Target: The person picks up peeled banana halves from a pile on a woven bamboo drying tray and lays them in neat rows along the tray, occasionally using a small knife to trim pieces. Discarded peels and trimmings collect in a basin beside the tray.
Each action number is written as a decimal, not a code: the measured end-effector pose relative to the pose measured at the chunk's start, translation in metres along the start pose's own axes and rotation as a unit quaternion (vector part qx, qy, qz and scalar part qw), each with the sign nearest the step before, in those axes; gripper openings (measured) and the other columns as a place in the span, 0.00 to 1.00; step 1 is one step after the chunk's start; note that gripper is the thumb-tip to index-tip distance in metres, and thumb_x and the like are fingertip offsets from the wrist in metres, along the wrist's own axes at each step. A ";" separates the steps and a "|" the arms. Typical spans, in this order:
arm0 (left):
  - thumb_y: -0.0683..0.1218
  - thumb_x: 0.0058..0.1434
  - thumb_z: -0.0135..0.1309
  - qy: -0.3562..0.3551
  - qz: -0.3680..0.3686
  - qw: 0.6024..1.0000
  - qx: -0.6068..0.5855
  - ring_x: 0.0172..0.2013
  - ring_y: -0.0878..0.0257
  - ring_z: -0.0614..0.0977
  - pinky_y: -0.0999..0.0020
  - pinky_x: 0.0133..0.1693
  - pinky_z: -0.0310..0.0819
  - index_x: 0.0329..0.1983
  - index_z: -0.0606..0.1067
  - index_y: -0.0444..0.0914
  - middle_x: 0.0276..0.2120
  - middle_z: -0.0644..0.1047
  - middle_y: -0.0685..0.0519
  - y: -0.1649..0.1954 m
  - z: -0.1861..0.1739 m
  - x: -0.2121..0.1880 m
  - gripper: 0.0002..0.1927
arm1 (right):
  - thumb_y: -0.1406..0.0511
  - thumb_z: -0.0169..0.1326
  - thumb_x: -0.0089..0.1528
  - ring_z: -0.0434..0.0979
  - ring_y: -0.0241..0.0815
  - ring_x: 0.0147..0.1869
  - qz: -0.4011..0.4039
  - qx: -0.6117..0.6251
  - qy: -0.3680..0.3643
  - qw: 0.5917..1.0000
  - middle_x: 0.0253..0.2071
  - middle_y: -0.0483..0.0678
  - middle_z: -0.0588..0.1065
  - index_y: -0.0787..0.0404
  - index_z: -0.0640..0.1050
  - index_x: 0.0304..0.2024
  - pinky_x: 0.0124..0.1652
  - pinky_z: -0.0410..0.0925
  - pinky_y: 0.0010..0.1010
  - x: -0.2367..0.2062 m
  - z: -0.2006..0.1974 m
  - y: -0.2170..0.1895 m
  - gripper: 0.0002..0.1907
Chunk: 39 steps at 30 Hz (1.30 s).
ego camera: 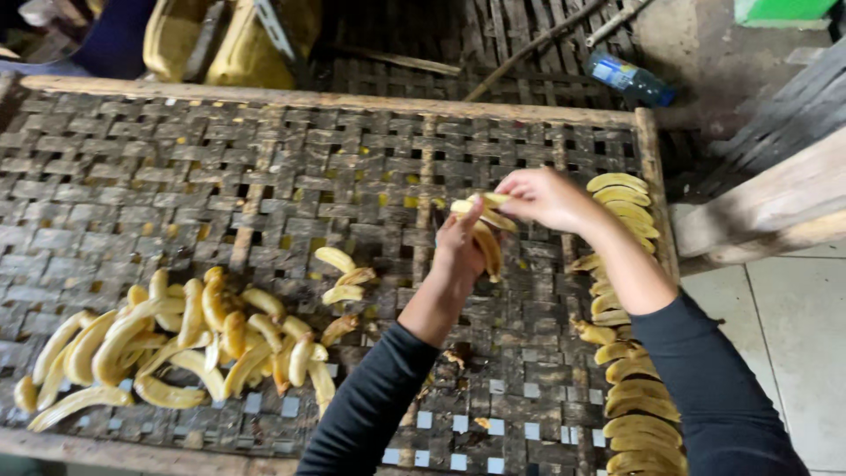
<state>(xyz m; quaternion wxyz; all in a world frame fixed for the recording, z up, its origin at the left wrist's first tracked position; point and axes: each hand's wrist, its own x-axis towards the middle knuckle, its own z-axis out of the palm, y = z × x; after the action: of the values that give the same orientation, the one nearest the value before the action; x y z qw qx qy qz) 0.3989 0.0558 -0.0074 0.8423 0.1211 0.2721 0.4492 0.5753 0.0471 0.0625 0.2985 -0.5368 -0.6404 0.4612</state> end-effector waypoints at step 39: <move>0.43 0.73 0.40 0.015 -0.074 0.997 0.009 0.48 0.48 0.82 0.45 0.56 0.78 0.49 0.68 0.28 0.45 0.77 0.37 -0.069 0.012 0.051 0.11 | 0.72 0.57 0.64 0.81 0.34 0.38 0.084 0.112 0.307 0.941 0.40 0.48 0.80 0.63 0.80 0.47 0.41 0.76 0.24 -0.014 -0.116 0.084 0.09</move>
<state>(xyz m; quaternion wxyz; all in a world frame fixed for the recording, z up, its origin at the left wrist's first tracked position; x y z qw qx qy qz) 0.4760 0.0594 -0.0461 0.8680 0.1010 0.2968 0.3851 0.7150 0.0644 0.0338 0.4989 -0.6674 -0.4140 0.3664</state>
